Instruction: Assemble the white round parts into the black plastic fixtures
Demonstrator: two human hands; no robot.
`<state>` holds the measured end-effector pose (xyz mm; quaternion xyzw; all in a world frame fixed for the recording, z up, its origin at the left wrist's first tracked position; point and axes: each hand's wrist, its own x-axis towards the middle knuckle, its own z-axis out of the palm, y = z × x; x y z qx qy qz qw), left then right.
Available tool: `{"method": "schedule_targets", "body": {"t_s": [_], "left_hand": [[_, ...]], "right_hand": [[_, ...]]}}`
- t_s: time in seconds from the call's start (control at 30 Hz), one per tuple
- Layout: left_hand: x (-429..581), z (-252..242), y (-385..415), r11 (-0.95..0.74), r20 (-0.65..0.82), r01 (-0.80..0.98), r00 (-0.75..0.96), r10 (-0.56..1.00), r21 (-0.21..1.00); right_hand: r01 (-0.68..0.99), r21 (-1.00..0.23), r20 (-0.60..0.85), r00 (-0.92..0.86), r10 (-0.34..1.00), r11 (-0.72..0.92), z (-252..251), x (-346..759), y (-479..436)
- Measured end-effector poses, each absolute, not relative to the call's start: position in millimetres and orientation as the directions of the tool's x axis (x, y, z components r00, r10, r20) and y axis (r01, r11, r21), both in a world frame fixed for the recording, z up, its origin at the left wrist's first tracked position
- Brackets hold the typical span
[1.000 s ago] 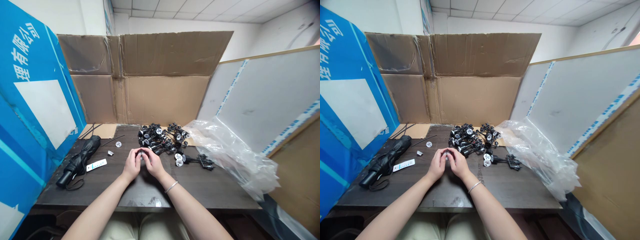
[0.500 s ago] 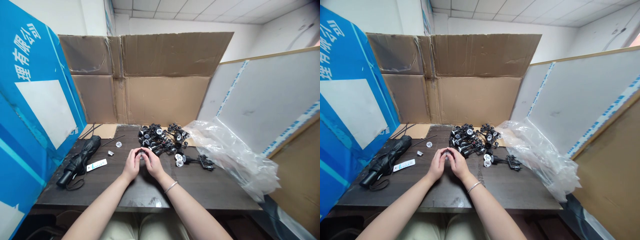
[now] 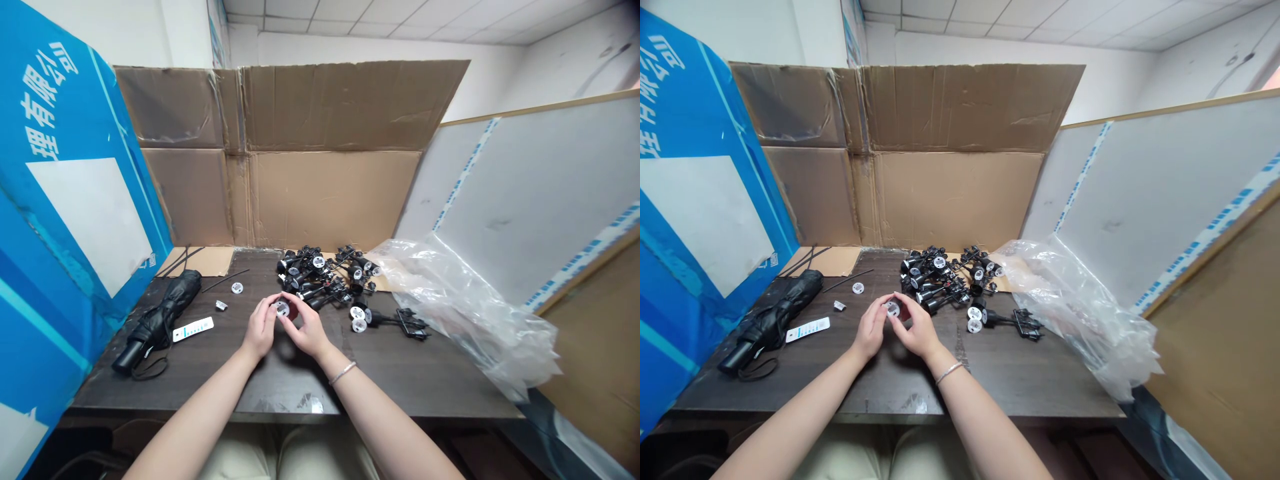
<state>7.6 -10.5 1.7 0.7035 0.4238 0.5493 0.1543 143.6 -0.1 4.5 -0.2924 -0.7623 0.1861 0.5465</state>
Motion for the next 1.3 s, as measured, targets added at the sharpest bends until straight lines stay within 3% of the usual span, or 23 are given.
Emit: {"method": "schedule_targets", "body": {"t_s": [0.6,0.87,1.3], "left_hand": [[6.9,1.9,-11.4,-0.525,0.589,0.428,-0.019,0.808,0.735],[8.1,4.1,-11.7,-0.493,0.559,0.409,-0.050,0.828,0.768],[7.7,3.2,-12.5,-0.546,0.609,0.506,0.051,0.791,0.668]], "right_hand": [[0.176,-0.673,0.673,-0.256,0.693,0.718,6.7,142.7,0.0],[0.027,-0.825,0.521,-0.352,0.778,0.565,-0.4,143.2,0.9],[-0.020,-0.845,0.513,-0.310,0.801,0.534,5.7,143.0,-0.2]]}}
